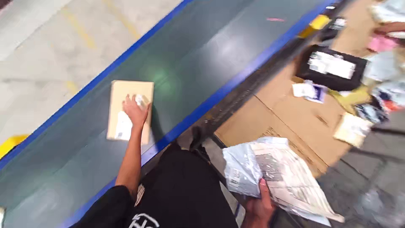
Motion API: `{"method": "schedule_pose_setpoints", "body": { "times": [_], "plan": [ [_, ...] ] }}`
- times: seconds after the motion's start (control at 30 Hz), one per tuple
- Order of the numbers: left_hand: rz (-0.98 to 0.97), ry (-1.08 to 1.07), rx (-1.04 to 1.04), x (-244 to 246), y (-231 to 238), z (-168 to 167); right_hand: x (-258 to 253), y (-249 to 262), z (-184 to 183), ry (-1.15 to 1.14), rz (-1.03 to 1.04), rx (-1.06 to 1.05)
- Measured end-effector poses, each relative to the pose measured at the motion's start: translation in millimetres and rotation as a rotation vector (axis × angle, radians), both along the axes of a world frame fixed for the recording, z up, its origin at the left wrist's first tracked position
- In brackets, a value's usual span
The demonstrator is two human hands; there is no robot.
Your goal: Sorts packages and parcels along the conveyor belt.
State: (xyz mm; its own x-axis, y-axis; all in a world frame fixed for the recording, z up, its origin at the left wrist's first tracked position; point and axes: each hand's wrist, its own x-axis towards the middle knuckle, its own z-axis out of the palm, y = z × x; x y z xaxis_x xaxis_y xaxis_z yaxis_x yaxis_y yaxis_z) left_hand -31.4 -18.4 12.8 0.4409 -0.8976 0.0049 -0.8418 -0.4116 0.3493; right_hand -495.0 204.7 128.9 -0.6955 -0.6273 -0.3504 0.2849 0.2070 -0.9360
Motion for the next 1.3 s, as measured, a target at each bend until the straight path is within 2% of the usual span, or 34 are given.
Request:
{"method": "schedule_pose_setpoints", "body": {
  "times": [0.07,0.17,0.27,0.37,0.43,0.63,0.77,0.83,0.9,0.93,1.0,1.07,1.1,1.17,1.23,1.3],
  "plan": [
    [0.161,0.026,0.149,25,2,-5,8,-18,0,0.016,0.063,-0.019],
    [0.294,0.134,0.163,22,-12,-19,21,-38,1,0.024,0.138,-0.035],
    [0.405,0.186,0.123,26,-15,-17,31,-42,6,0.021,0.16,-0.045],
    [0.385,0.128,0.108,32,-22,-5,29,-32,9,-0.012,0.137,-0.041],
    [0.318,0.168,0.128,7,-44,-1,24,-17,2,-0.001,0.087,-0.042],
    [0.09,0.127,0.046,-165,-153,-25,-4,8,-7,-0.008,-0.205,-0.067],
    [-0.227,0.248,-0.017,-333,-243,-43,-20,32,-3,0.016,-0.365,-0.048],
    [-0.53,0.366,0.101,-428,-271,-38,-28,38,0,0.037,-0.427,-0.055],
    [-0.973,0.585,0.255,-516,-279,-16,-36,44,2,0.046,-0.443,-0.072],
    [-1.165,0.694,0.275,-553,-271,2,-40,45,2,0.048,-0.441,-0.077],
    [-1.43,0.83,0.18,-598,-229,41,-48,43,-1,0.033,-0.432,-0.077],
    [-1.577,0.875,0.152,-607,-167,67,-54,37,-7,0.005,-0.416,-0.07],
    [-1.629,0.886,0.178,-598,-135,68,-54,34,-10,-0.009,-0.401,-0.059],
    [-1.657,0.814,0.217,-562,-84,46,-55,26,-14,-0.027,-0.344,-0.042],
    [-1.515,0.748,0.104,-498,-48,9,-53,16,-17,-0.022,-0.258,-0.034],
    [-1.219,0.685,-0.075,-404,-24,-19,-49,8,-21,-0.003,-0.142,-0.016]
  ]
}}
